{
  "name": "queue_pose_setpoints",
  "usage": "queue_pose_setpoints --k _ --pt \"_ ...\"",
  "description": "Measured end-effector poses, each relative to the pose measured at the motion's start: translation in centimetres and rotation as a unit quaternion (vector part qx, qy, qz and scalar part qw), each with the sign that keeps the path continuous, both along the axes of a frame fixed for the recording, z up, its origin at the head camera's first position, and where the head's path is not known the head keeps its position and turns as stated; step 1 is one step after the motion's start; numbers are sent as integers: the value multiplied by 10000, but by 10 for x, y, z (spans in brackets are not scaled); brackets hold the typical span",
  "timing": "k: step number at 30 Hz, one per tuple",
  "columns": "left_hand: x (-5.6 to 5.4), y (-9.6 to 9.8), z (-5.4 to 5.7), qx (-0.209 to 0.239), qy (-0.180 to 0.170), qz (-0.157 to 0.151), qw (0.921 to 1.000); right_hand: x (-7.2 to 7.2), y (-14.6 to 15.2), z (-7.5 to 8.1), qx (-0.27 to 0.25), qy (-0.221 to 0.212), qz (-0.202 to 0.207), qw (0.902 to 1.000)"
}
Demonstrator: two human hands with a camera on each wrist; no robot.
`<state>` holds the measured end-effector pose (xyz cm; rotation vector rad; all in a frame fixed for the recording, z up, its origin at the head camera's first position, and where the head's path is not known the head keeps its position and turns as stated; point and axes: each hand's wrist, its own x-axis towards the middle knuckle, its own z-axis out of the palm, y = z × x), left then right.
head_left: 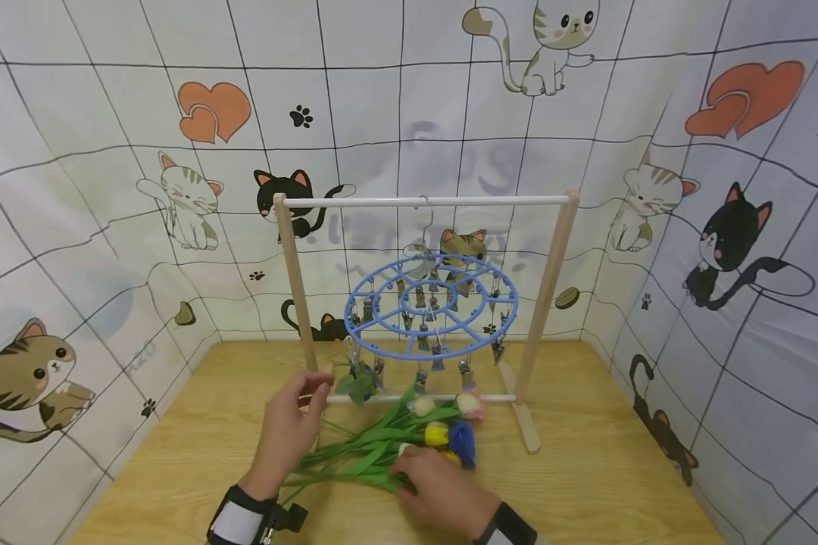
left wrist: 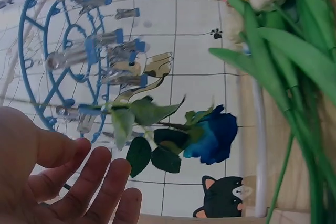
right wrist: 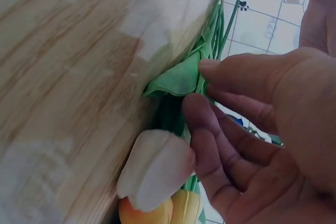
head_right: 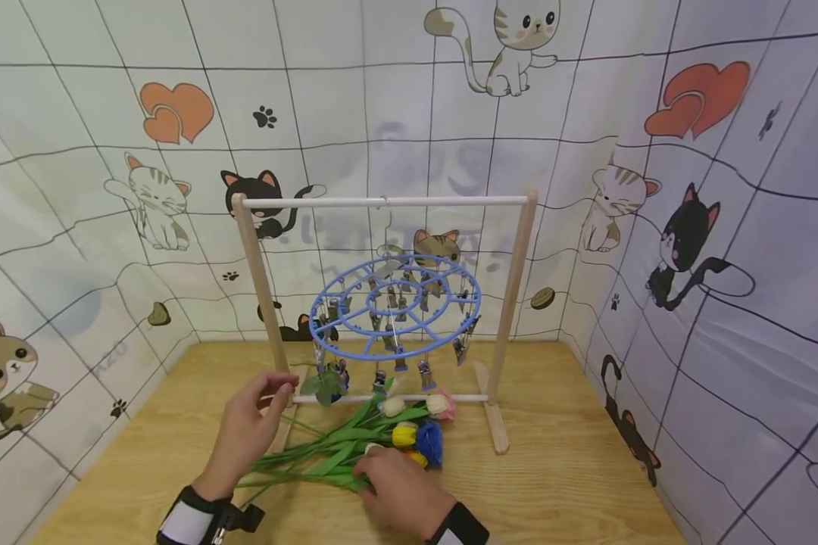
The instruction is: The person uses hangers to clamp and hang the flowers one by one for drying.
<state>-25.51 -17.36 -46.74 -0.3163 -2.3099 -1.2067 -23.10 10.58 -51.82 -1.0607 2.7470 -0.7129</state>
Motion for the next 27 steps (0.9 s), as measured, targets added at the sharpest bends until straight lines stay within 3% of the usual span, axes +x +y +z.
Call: queue_pose_setpoints --k 5,11,19,23,27 --pt "13 6 -11 -11 -97 -281 9996 -1 -6 -2 309 200 -64 9993" --pt "20 17 -19 -300 -155 -576 9978 -2 -9 -4 393 264 -154 9988" --pt "27 20 -23 -393 -652 -675 9948 0 -7 -2 201 115 -307 9993" --pt "29 16 -22 -559 -341 -605 9960 4 3 1 1 77 -408 9991" --pt "30 9 -19 -716 -22 -283 9970 8 18 8 -285 22 -539 9981"
